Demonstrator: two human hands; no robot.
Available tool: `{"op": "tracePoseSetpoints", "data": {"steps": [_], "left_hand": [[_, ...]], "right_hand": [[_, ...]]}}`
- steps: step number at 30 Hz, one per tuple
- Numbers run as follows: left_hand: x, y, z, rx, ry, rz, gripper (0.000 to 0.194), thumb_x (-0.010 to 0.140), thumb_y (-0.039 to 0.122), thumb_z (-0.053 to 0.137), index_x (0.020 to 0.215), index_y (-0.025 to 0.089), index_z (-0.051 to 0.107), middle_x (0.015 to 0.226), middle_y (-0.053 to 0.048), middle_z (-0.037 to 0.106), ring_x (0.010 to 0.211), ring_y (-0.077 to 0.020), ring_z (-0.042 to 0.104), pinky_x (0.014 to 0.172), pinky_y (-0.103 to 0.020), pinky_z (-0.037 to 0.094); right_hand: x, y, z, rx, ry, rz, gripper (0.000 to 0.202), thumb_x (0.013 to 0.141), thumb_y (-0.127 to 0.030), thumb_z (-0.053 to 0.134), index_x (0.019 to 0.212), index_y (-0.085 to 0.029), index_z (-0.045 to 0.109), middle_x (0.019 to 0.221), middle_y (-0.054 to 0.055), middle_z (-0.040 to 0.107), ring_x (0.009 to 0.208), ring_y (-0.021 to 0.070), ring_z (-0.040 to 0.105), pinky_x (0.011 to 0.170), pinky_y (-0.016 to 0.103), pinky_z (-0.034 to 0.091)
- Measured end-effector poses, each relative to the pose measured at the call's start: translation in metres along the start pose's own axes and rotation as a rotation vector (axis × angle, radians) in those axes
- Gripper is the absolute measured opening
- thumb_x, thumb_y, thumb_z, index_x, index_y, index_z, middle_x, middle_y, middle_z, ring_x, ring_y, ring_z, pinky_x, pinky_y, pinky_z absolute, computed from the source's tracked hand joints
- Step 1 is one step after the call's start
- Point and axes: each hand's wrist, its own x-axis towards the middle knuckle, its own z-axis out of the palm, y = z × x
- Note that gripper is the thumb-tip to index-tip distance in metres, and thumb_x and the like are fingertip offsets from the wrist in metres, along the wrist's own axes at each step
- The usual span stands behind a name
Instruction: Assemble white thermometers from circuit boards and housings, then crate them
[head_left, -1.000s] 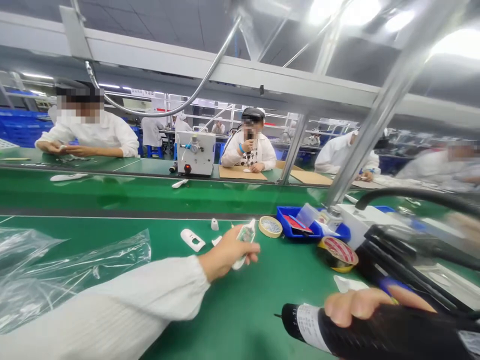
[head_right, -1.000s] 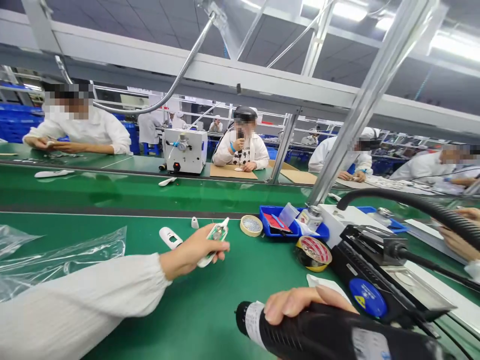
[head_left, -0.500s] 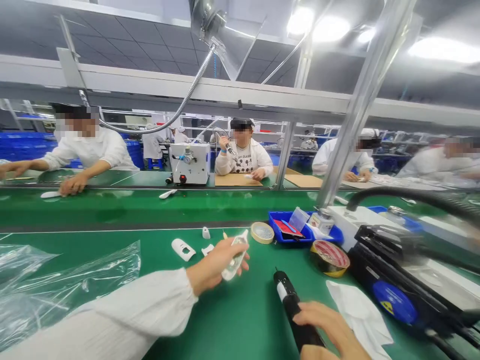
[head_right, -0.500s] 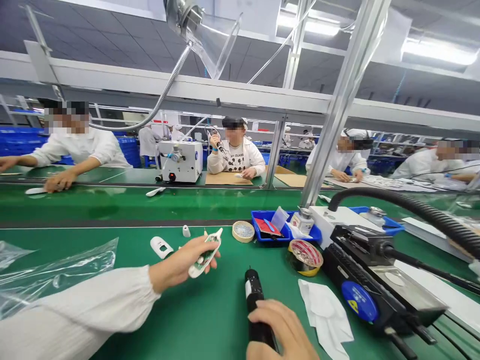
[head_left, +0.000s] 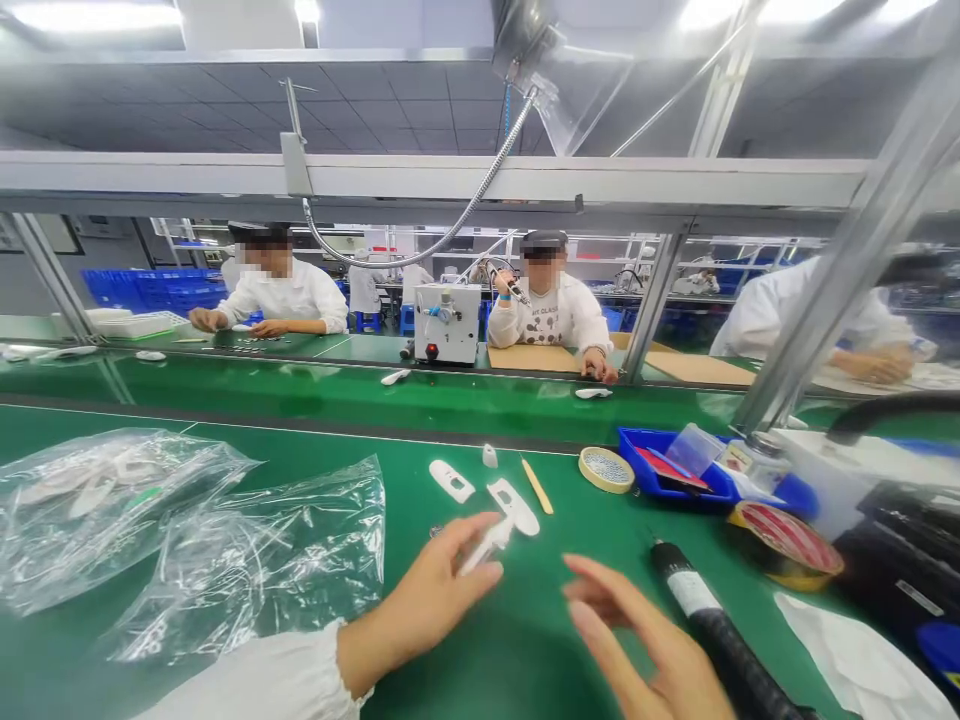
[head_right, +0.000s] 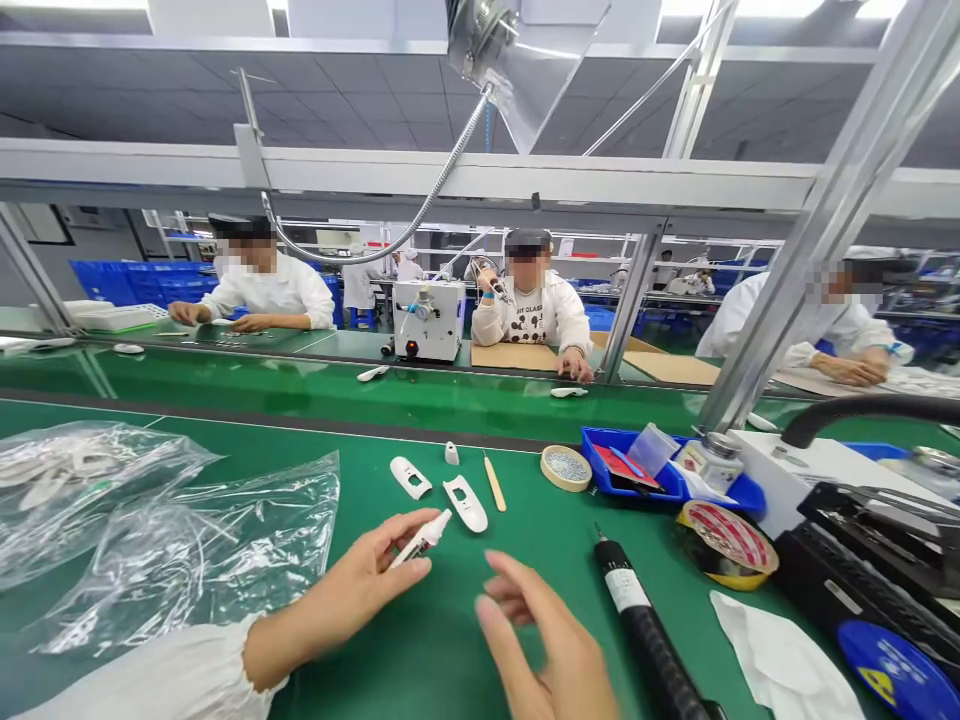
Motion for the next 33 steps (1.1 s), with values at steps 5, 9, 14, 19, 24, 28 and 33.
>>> {"op": "tracePoseSetpoints", "data": {"steps": [5,9,14,19,24,28,33], "left_hand": [[0.001,-0.011,-0.016,0.324,0.083,0.215,0.059,0.07,0.018,0.058,0.125,0.025,0.04,0.104,-0.006,0.049,0.097,-0.0207,0.047,0.089,-0.036,0.036],[0.008,-0.013,-0.032,0.42,0.108,0.26,0.056,0.07,0.016,0.057,0.123,0.025,0.041,0.103,-0.006,0.048,0.093,-0.0207,0.049,0.082,-0.035,0.04],[0.016,-0.015,-0.042,0.394,0.134,0.242,0.041,0.073,0.022,0.057,0.113,0.027,0.05,0.095,-0.004,0.05,0.087,-0.0193,0.05,0.077,-0.032,0.041],[0.012,-0.02,-0.045,0.29,0.134,0.218,0.036,0.079,0.027,0.052,0.115,0.026,0.048,0.097,-0.004,0.049,0.091,-0.0181,0.05,0.082,-0.032,0.039],[0.012,-0.021,-0.048,0.253,0.102,0.17,0.041,0.077,0.028,0.055,0.117,0.026,0.048,0.094,-0.003,0.048,0.087,-0.0173,0.05,0.08,-0.031,0.039],[0.016,-0.027,-0.048,0.106,0.101,0.085,0.041,0.072,0.028,0.061,0.112,0.025,0.053,0.095,-0.003,0.049,0.088,-0.0185,0.051,0.08,-0.031,0.04],[0.017,-0.025,-0.049,-0.102,0.102,-0.027,0.047,0.068,0.028,0.066,0.112,0.02,0.049,0.102,-0.006,0.056,0.095,-0.02,0.051,0.086,-0.033,0.038]], "right_hand": [[0.051,-0.023,0.061,0.426,-0.281,0.258,0.04,0.078,-0.047,0.053,0.107,-0.02,0.056,0.082,0.003,0.063,0.076,0.019,0.059,0.069,0.028,0.047],[0.078,-0.02,0.075,0.505,-0.378,0.261,0.03,0.073,-0.046,0.058,0.083,-0.018,0.063,0.067,0.0,0.059,0.064,0.0151,0.054,0.061,0.026,0.044],[0.094,-0.02,0.085,0.545,-0.424,0.262,0.029,0.07,-0.046,0.063,0.075,-0.017,0.064,0.061,-0.002,0.057,0.059,0.0124,0.049,0.058,0.024,0.042],[0.092,-0.009,0.098,0.61,-0.387,0.314,0.03,0.069,-0.047,0.063,0.076,-0.018,0.064,0.065,-0.001,0.058,0.06,0.0125,0.051,0.06,0.025,0.042],[0.086,0.002,0.096,0.621,-0.329,0.384,0.034,0.071,-0.05,0.061,0.082,-0.018,0.064,0.066,0.0,0.059,0.06,0.0129,0.054,0.059,0.026,0.043],[0.086,0.003,0.093,0.561,-0.328,0.392,0.036,0.072,-0.051,0.058,0.085,-0.017,0.062,0.067,0.001,0.059,0.058,0.0133,0.054,0.057,0.026,0.043],[0.092,0.009,0.084,0.394,-0.332,0.372,0.028,0.078,-0.046,0.052,0.082,-0.019,0.056,0.065,-0.001,0.059,0.055,0.012,0.052,0.056,0.025,0.041]]}}
